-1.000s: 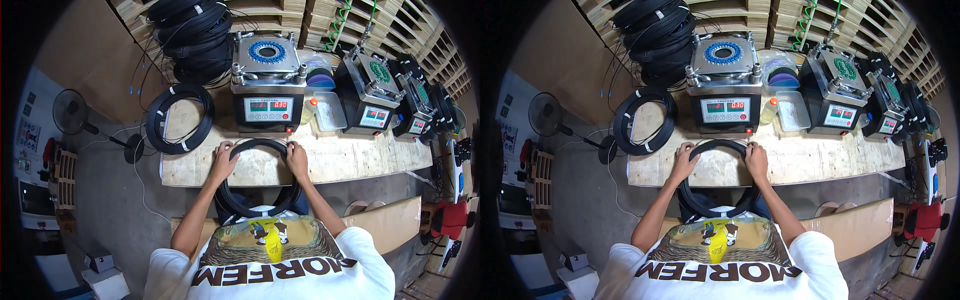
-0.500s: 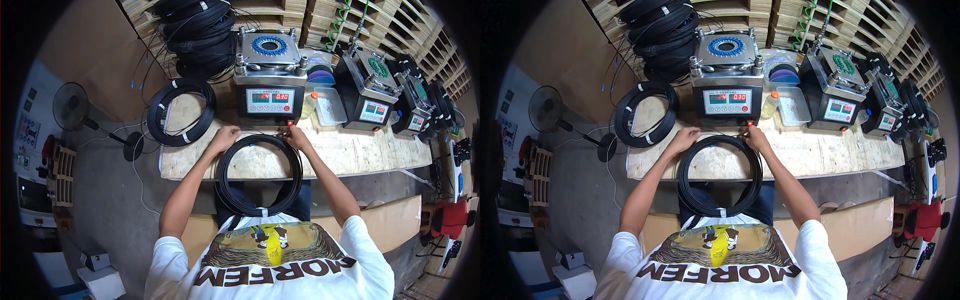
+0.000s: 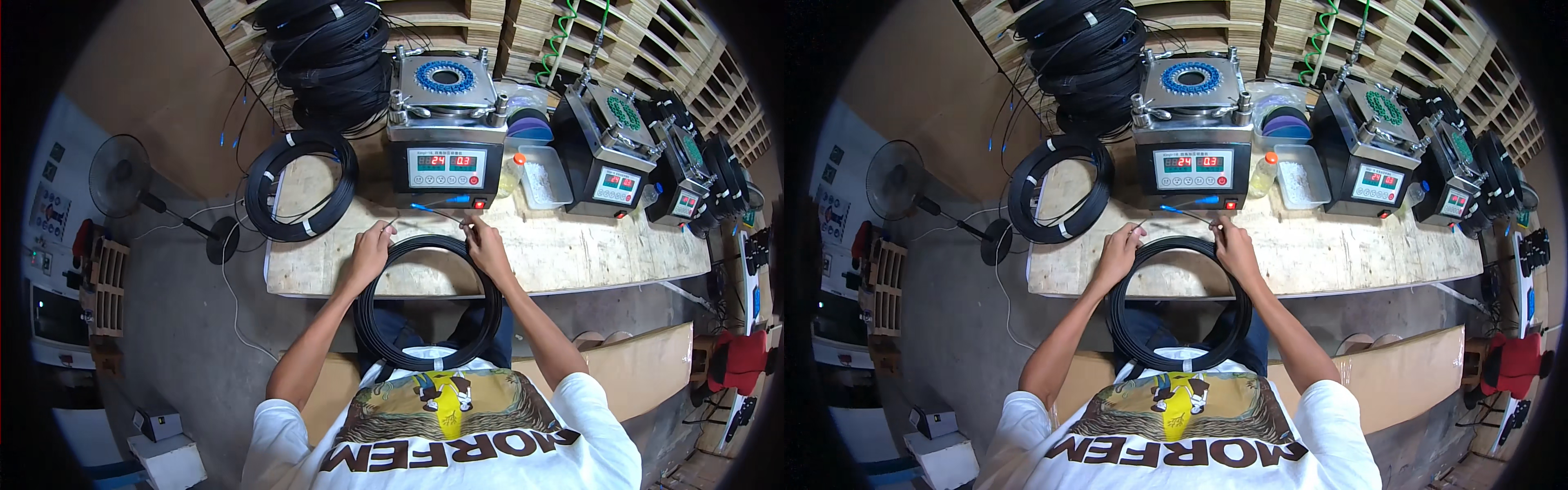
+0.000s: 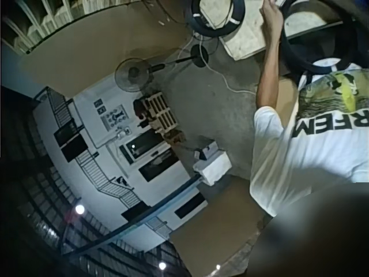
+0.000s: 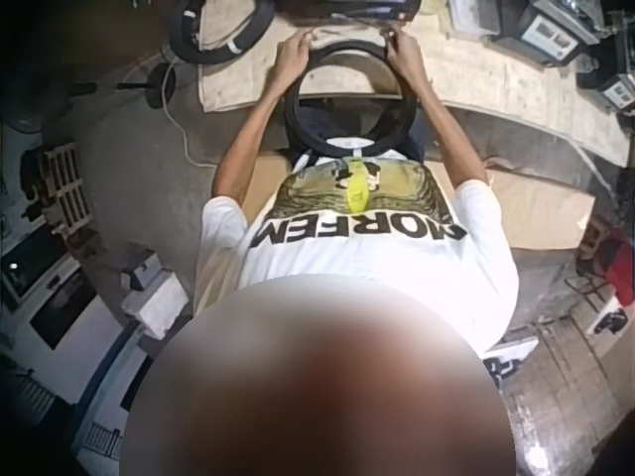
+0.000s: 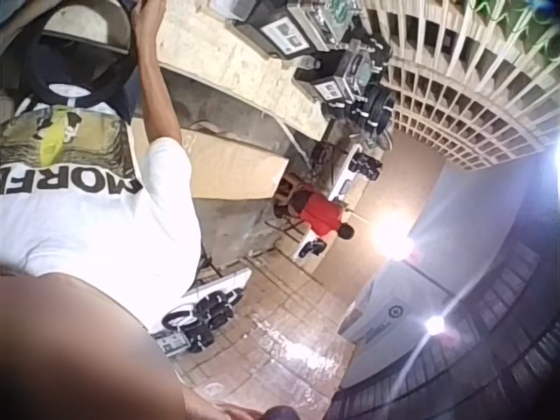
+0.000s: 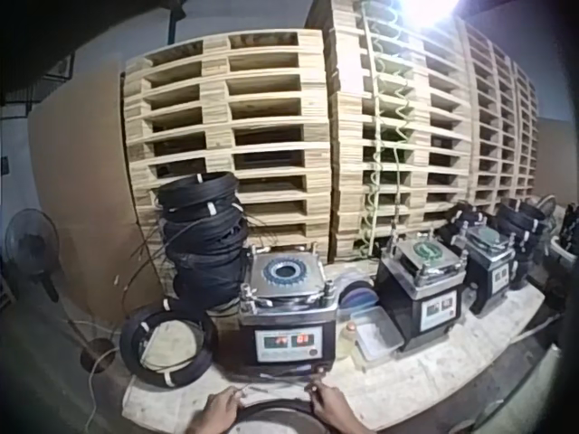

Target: The recorder is loading fiber optic connectors into a polishing machine circular jig.

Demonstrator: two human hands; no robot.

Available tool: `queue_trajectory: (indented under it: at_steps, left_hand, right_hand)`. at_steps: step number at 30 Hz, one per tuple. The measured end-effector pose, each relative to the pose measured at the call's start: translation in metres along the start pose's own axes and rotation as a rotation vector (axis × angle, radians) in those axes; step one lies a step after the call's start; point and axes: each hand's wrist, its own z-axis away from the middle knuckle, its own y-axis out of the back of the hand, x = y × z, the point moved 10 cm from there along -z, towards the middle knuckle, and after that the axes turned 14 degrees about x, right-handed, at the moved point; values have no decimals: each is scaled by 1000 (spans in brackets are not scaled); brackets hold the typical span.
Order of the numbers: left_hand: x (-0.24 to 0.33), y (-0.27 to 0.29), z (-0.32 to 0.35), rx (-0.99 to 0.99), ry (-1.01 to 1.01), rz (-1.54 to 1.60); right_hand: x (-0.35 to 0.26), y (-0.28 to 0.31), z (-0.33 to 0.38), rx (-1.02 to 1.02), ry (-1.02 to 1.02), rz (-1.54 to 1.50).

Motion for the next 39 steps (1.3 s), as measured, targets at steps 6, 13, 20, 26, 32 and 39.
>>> queue_trajectory:
  at_steps: [6, 13, 20, 26, 32, 39]
  left_hand:
    - [-9, 1, -17, -51, 79, 99]
    - [-12, 33, -26, 234, -242, -19]
    - [105, 74, -60, 208, -195, -49]
    - [164, 65, -69, 281, -279, 258]
    - [165, -16, -56, -159, -108, 896]
    - [188, -15, -47, -277, -61, 938]
  right_hand:
    - [-6, 1, -13, 71, 140, -37]
    - [-40, 28, -16, 312, 456, 83]
    - [-95, 77, -48, 201, 360, 91]
    - [-125, 80, -57, 227, 232, -304]
    - [-131, 43, -37, 46, 52, -764]
    - [-128, 39, -21, 26, -36, -913]
